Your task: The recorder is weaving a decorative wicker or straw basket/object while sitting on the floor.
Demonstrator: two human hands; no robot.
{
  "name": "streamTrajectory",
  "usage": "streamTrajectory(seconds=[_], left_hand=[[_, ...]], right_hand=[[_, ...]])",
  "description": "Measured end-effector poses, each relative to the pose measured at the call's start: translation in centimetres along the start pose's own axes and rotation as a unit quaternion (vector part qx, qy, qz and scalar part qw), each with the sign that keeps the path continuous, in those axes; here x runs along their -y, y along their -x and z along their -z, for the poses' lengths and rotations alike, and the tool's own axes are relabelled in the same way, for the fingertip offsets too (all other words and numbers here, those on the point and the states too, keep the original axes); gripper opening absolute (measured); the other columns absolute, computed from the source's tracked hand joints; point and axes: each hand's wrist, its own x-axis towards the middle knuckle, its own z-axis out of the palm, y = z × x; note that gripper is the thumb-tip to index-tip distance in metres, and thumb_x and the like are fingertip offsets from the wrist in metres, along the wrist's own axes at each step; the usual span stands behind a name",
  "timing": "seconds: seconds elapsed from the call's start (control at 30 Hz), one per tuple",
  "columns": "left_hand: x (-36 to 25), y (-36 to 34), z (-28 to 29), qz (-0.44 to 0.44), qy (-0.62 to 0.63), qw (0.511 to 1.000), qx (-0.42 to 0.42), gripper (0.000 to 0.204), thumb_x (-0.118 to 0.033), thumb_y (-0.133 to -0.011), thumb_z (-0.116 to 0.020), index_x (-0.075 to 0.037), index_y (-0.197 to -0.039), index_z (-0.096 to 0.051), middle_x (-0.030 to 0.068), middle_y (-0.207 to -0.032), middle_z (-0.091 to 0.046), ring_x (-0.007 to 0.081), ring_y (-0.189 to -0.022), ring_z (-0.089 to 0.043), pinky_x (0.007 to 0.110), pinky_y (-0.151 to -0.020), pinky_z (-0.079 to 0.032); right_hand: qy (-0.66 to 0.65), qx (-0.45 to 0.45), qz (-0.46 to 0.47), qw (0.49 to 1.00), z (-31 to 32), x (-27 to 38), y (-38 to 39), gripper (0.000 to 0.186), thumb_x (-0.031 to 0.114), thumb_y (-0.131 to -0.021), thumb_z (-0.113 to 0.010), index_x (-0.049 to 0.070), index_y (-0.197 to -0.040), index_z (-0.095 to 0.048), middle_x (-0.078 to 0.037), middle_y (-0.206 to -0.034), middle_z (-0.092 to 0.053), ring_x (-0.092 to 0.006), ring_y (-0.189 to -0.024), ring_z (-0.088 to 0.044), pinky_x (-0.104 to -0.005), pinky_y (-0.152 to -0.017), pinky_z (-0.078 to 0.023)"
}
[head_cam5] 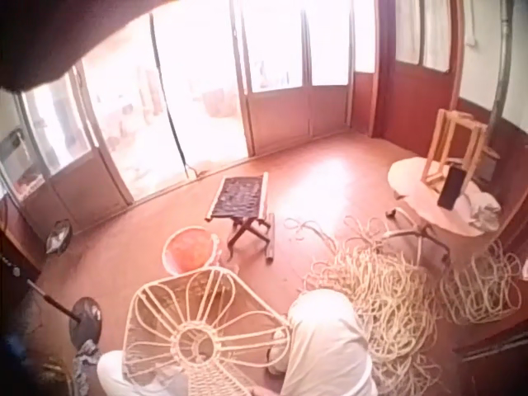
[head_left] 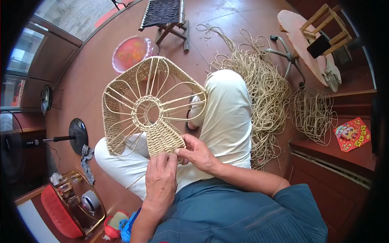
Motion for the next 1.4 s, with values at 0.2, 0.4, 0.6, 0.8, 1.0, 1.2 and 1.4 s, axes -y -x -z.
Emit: streamTrajectory(seconds=[0.2, 0.4, 0.6, 0.8, 1.0, 1.2, 1.4], left_hand=[[0.4, -0.4, -0.7, 0.023, 0.048, 0.997, -0.056, 0.02, 0.002, -0.089, -0.066, -0.005, -0.108, -0.068, 0.0122, -0.098, -0.06, 0.0338, -0.094, -0.06, 0.045, -0.082, -0.05], [0.5, -0.5, -1.4, 0.017, 0.079, 0.993, -0.082, 0.027, 0.003, -0.09, -0.066, -0.006, -0.114, -0.069, 0.0126, -0.098, -0.064, 0.0339, -0.096, -0.061, 0.046, -0.087, -0.051], [0.4, -0.8, -1.7, 0.025, 0.087, 0.988, -0.124, 0.026, 0.003, -0.088, -0.071, -0.007, -0.112, -0.07, 0.0117, -0.097, -0.065, 0.0339, -0.093, -0.062, 0.046, -0.081, -0.05], [0.5, -1.1, -1.1, 0.034, 0.069, 0.988, -0.131, 0.021, 0.0, -0.089, -0.073, -0.007, -0.108, -0.07, 0.0097, -0.097, -0.065, 0.0326, -0.094, -0.061, 0.045, -0.084, -0.048], [0.8, -1.9, -0.7, 0.007, 0.036, 0.993, -0.112, 0.017, -0.006, -0.089, -0.076, -0.011, -0.104, -0.071, 0.0076, -0.094, -0.062, 0.0298, -0.094, -0.06, 0.043, -0.084, -0.045], [1.7, -2.8, 0.3, -0.038, 0.008, 0.998, -0.052, 0.013, -0.009, -0.088, -0.075, -0.013, -0.097, -0.069, 0.0065, -0.095, -0.063, 0.0286, -0.093, -0.059, 0.043, -0.084, -0.044], [2.3, -3.7, 0.8, -0.114, -0.018, 0.993, -0.009, 0.011, -0.01, -0.087, -0.071, -0.01, -0.093, -0.063, 0.0081, -0.091, -0.057, 0.0291, -0.09, -0.058, 0.044, -0.082, -0.045]], right_hand=[[-0.06, 0.034, -0.01, 0.998, 0.0, 0.4, 0.2, 0.039, 0.015, -0.1, -0.063, 0.006, -0.138, -0.056, 0.004, -0.102, -0.061, -0.0044, -0.078, -0.05, -0.0224, -0.067, -0.044], [-0.122, 0.035, -0.054, 0.99, -0.2, 1.0, 0.2, 0.039, 0.013, -0.099, -0.062, 0.007, -0.137, -0.055, 0.004, -0.103, -0.059, -0.0051, -0.079, -0.05, -0.0229, -0.068, -0.045], [-0.146, 0.028, -0.111, 0.983, 0.6, 0.5, 0.0, 0.052, 0.012, -0.098, -0.066, 0.008, -0.148, -0.051, 0.0, -0.125, -0.066, -0.0085, -0.105, -0.063, -0.0284, -0.084, -0.053], [-0.17, 0.002, -0.079, 0.982, 0.6, -0.7, 0.2, 0.059, 0.009, -0.094, -0.074, 0.01, -0.147, -0.048, -0.001, -0.12, -0.067, -0.0096, -0.1, -0.062, -0.0297, -0.079, -0.052], [-0.239, 0.051, -0.06, 0.968, 1.2, -0.7, 0.2, 0.069, 0.011, -0.093, -0.078, 0.012, -0.152, -0.042, 0.001, -0.115, -0.066, -0.0097, -0.099, -0.062, -0.0302, -0.082, -0.05], [-0.257, 0.072, -0.065, 0.962, 1.6, -0.5, -0.1, 0.077, 0.009, -0.092, -0.08, 0.011, -0.157, -0.038, 0.001, -0.115, -0.067, -0.0101, -0.102, -0.065, -0.0292, -0.088, -0.051], [-0.231, 0.061, -0.068, 0.969, 1.9, -0.6, 0.0, 0.077, 0.011, -0.094, -0.081, 0.008, -0.157, -0.038, -0.001, -0.115, -0.069, -0.0115, -0.108, -0.067, -0.0309, -0.096, -0.054]])
